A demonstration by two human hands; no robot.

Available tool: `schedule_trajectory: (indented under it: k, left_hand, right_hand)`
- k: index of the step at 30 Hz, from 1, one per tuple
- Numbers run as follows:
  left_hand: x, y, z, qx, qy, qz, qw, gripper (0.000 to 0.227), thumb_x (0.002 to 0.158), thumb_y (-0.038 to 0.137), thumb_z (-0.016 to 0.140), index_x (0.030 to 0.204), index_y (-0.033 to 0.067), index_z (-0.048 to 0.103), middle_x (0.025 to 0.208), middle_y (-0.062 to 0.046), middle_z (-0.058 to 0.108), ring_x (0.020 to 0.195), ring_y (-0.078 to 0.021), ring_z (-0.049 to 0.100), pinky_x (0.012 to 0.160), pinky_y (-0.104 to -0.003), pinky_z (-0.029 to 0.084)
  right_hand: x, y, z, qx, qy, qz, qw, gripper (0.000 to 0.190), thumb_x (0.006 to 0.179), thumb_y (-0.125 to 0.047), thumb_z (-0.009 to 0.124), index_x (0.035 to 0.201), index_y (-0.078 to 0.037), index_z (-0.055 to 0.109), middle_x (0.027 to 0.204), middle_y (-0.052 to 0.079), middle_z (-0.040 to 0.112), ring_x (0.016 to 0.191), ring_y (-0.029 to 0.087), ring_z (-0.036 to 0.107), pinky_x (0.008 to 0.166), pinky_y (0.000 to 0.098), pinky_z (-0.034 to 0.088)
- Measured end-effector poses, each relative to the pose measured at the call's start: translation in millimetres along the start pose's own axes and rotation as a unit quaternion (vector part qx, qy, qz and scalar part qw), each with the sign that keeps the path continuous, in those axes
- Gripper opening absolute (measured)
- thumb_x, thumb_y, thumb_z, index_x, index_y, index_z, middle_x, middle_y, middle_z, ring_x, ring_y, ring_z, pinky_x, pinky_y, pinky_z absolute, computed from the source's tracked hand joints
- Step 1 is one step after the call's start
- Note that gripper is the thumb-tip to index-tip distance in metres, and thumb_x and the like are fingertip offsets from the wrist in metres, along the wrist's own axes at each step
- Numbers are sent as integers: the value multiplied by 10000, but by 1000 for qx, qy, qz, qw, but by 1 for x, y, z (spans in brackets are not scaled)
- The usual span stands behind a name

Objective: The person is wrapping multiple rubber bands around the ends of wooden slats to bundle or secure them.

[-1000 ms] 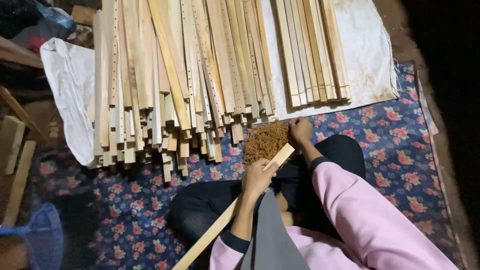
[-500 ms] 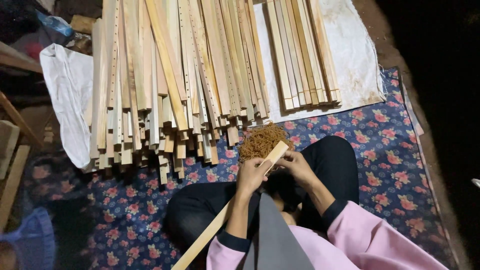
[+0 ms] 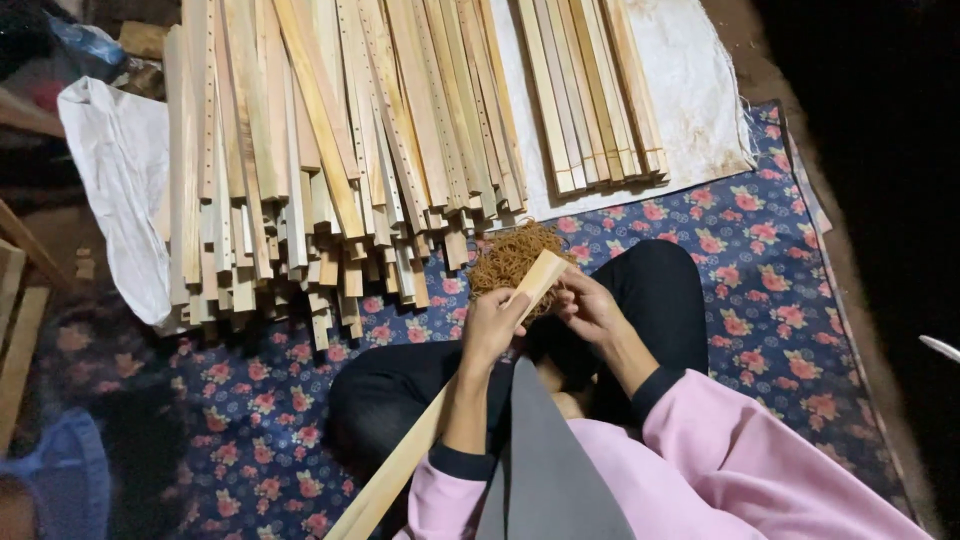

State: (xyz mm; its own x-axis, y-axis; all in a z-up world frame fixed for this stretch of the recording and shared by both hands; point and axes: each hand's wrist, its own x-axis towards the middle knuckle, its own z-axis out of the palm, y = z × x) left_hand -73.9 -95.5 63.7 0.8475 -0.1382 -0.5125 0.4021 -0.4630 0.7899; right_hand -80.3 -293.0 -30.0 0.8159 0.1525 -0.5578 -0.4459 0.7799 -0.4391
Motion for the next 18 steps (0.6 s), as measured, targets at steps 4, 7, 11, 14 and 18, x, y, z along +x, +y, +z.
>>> schedule_trajectory:
  k: [4,7,11,14,18]
  left_hand:
    - [-3,-6,6,-51,-26,20,998,360,852,364,674,1088,116,785,768,-87,781,615,-134,719,543,-205,505]
    - [-7,0,6,-59,-29,12,998,355,869,336,664,1097,87,772,811,-99,785,604,-156,716,508,-244,558]
    - [-2,-6,8,-46,-39,18,998,392,868,369,689,1114,75,770,833,-85,791,606,-140,715,528,-265,576]
    - [3,-12,8,-44,-49,27,997,376,866,366,699,1096,79,773,804,-64,786,591,-119,703,525,-243,551]
    - [2,-10,7,-63,-68,29,995,363,859,346,707,1070,58,773,775,-58,775,584,-108,692,532,-211,525]
  right_hand:
    - [-18,-24,13,-174,-6,-138,975,603,995,-360,656,1520,-120,481,831,-36,490,644,8,546,440,58,340]
    - [-23,-52,19,-213,-125,-249,937,758,898,-338,773,1526,-60,453,1403,228,599,871,38,648,552,88,409]
    - [-34,-74,31,-439,-144,-281,841,375,708,-36,887,1054,-33,741,1428,102,621,1241,189,585,925,279,488]
    - [-34,-76,34,-518,-146,-273,798,296,664,-56,930,929,-55,796,1200,59,721,957,137,617,740,268,495]
    - [-44,-78,49,-502,-158,-268,807,274,639,-20,939,862,-30,781,1100,88,792,790,107,634,646,246,494]
